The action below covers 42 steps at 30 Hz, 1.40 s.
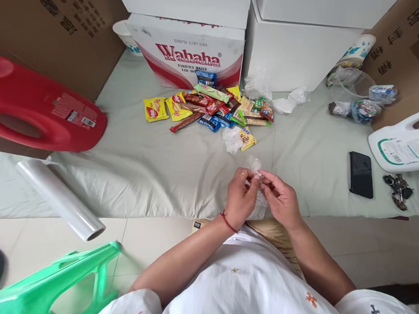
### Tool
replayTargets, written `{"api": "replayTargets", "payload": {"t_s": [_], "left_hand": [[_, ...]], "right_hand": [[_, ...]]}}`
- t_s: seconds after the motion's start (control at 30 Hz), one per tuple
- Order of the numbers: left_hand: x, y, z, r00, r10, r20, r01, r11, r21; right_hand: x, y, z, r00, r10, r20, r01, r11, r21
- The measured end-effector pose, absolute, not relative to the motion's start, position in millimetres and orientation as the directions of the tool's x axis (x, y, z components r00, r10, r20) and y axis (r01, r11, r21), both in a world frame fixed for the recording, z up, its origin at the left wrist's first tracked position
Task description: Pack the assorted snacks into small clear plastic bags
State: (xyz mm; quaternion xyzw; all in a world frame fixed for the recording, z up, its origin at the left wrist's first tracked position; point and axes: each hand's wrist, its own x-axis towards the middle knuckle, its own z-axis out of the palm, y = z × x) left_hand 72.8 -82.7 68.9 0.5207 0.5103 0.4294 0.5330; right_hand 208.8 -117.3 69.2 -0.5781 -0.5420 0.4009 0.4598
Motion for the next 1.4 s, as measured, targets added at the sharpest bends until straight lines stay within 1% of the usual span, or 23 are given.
{"api": "replayTargets", "payload": {"t_s": [0.1, 0.23, 0.33, 0.4, 0.47, 0.53, 0.6, 0.67, 0.77, 0.87, 0.97, 1.03, 1.1, 1.2, 1.27, 1.3, 1.33, 1.4], "left_hand": [[69.5, -82.2, 64.2, 0.120, 0.986, -0.116, -0.013, 0.118, 0.993], [53.9, -79.7, 57.4, 0.072, 0.979, -0.192, -0.094, 0.199, 0.976], [38.5, -76.7, 52.6, 0.083, 0.969, -0.234, -0.167, 0.245, 0.955], [27.5, -75.8, 50.3, 0.113, 0.961, -0.254, -0.184, 0.271, 0.945], [17.6, -76.3, 49.7, 0.126, 0.961, -0.247, -0.171, 0.267, 0.948], [10.8, -78.0, 51.4, 0.124, 0.971, -0.204, -0.137, 0.221, 0.966], [8.5, -80.2, 55.2, 0.132, 0.981, -0.142, -0.079, 0.154, 0.985], [10.1, -82.4, 60.6, 0.149, 0.986, -0.079, -0.023, 0.083, 0.996], [14.7, -85.2, 68.7, 0.210, 0.978, -0.002, 0.021, -0.003, 1.000], [13.0, -87.8, 71.3, 0.249, 0.968, 0.028, 0.008, -0.031, 0.999], [0.0, -90.6, 63.0, 0.166, 0.986, -0.031, -0.092, 0.046, 0.995], [-13.6, -92.7, 52.9, 0.078, 0.987, -0.140, -0.196, 0.153, 0.969], [-27.8, -94.7, 43.3, 0.008, 0.961, -0.278, -0.292, 0.268, 0.918], [-42.6, -95.7, 36.3, -0.052, 0.899, -0.436, -0.360, 0.390, 0.848], [-45.1, -94.1, 36.7, -0.062, 0.873, -0.483, -0.372, 0.429, 0.823], [-44.1, -92.7, 37.6, -0.067, 0.865, -0.497, -0.379, 0.439, 0.815], [-41.9, -91.0, 38.5, -0.074, 0.859, -0.506, -0.383, 0.444, 0.810], [-35.2, -86.9, 39.2, -0.104, 0.854, -0.510, -0.376, 0.440, 0.815]], "right_hand": [[211.6, -117.4, 68.8, 0.220, 0.975, -0.023, 0.189, -0.066, -0.980], [224.9, -113.5, 68.4, 0.399, 0.911, -0.106, -0.008, -0.112, -0.994], [235.2, -110.6, 68.5, 0.417, 0.890, -0.181, -0.125, -0.141, -0.982], [240.9, -110.8, 67.1, 0.417, 0.886, -0.203, -0.152, -0.153, -0.977], [246.0, -112.7, 64.9, 0.412, 0.887, -0.209, -0.139, -0.165, -0.976], [250.1, -114.8, 63.7, 0.374, 0.907, -0.195, -0.093, -0.173, -0.981], [252.0, -115.2, 64.8, 0.287, 0.945, -0.158, -0.016, -0.160, -0.987], [250.2, -112.2, 67.5, 0.164, 0.978, -0.129, 0.075, -0.143, -0.987], [242.2, -100.8, 69.7, 0.044, 0.987, -0.155, 0.176, -0.160, -0.971], [237.1, -85.1, 67.4, 0.050, 0.980, -0.191, 0.152, -0.196, -0.969], [242.7, -73.3, 64.3, 0.160, 0.962, -0.221, 0.008, -0.225, -0.974], [250.8, -70.6, 62.5, 0.283, 0.923, -0.261, -0.098, -0.243, -0.965], [259.2, -72.1, 59.0, 0.388, 0.875, -0.291, -0.146, -0.253, -0.956], [268.3, -79.6, 47.2, 0.449, 0.842, -0.299, -0.089, -0.291, -0.953], [272.1, -86.0, 37.5, 0.440, 0.848, -0.296, 0.005, -0.332, -0.943], [273.8, -89.3, 33.8, 0.442, 0.857, -0.264, 0.083, -0.333, -0.939], [275.3, -92.6, 32.0, 0.458, 0.867, -0.195, 0.186, -0.308, -0.933], [277.2, -100.0, 35.0, 0.482, 0.875, 0.042, 0.424, -0.191, -0.885]]}}
